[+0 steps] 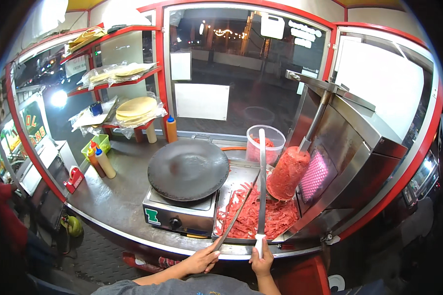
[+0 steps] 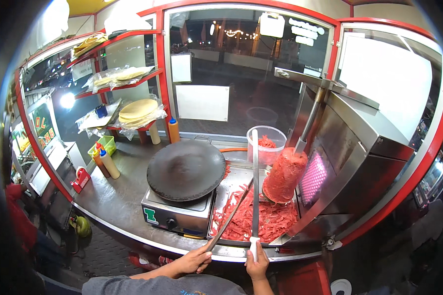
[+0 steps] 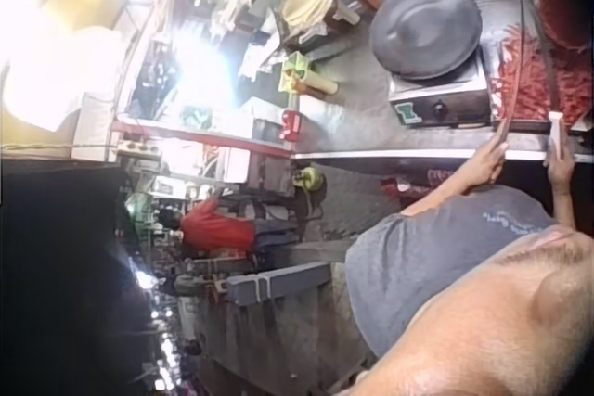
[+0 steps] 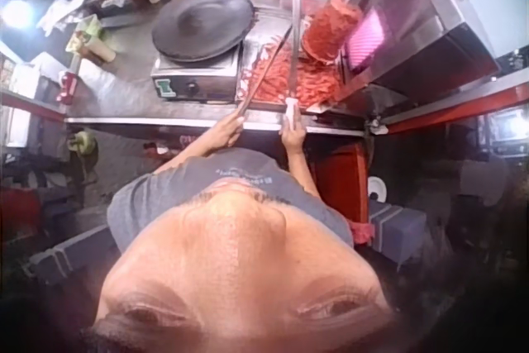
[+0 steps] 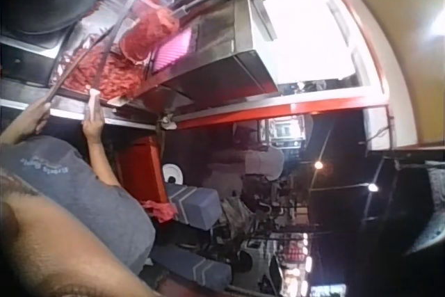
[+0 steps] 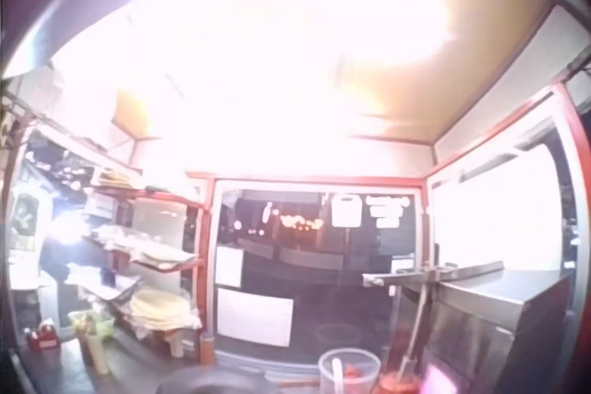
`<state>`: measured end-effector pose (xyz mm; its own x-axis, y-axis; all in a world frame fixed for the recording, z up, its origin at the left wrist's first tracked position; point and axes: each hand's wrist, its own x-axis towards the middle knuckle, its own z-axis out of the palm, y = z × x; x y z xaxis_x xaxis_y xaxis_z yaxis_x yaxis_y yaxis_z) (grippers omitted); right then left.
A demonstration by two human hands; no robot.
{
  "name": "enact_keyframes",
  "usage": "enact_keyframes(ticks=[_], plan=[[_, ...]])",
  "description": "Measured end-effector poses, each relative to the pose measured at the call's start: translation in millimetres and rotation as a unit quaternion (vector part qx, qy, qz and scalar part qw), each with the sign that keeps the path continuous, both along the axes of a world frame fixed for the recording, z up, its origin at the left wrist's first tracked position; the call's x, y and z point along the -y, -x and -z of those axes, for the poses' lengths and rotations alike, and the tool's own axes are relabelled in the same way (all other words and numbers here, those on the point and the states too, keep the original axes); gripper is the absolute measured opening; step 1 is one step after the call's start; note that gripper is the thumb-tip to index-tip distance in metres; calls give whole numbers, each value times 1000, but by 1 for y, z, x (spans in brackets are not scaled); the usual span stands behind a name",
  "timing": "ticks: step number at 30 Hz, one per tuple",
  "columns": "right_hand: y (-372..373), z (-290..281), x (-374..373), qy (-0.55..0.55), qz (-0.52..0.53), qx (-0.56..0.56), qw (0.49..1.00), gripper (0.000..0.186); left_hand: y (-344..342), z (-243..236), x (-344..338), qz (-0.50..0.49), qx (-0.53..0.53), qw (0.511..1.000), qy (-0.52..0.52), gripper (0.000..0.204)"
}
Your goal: The person stirs sliced meat in a metal tray with a spatula, then slices meat from a vertical rotisserie spit into the tray using a long knife and a spatula.
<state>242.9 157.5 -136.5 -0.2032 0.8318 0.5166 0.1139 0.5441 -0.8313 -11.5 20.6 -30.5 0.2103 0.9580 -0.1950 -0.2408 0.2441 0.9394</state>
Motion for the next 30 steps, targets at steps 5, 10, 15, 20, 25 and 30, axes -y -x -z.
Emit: enact_keyframes(ticks=[5,10,15,20,25,30], plan=[[7,-1,2,-24,15,15,999,62,21,8,8,4,-30,999,19,70],[7,-2,3,-45,43,19,998,61,25,11,7,27,-106,993,34,73],[13,-13,6,-62,34,19,997,57,36,6,1,45,-200,979,11,78],[14,-15,9,-25,55,-11,998,51,27,-23,-16,30,-340,939,-47,89],[10,-14,7,-4,26,18,999,59,30,-24,-18,24,-335,936,-100,94],[13,-16,8,12,17,6,1000,56,41,-14,-5,37,-348,927,-135,100]])
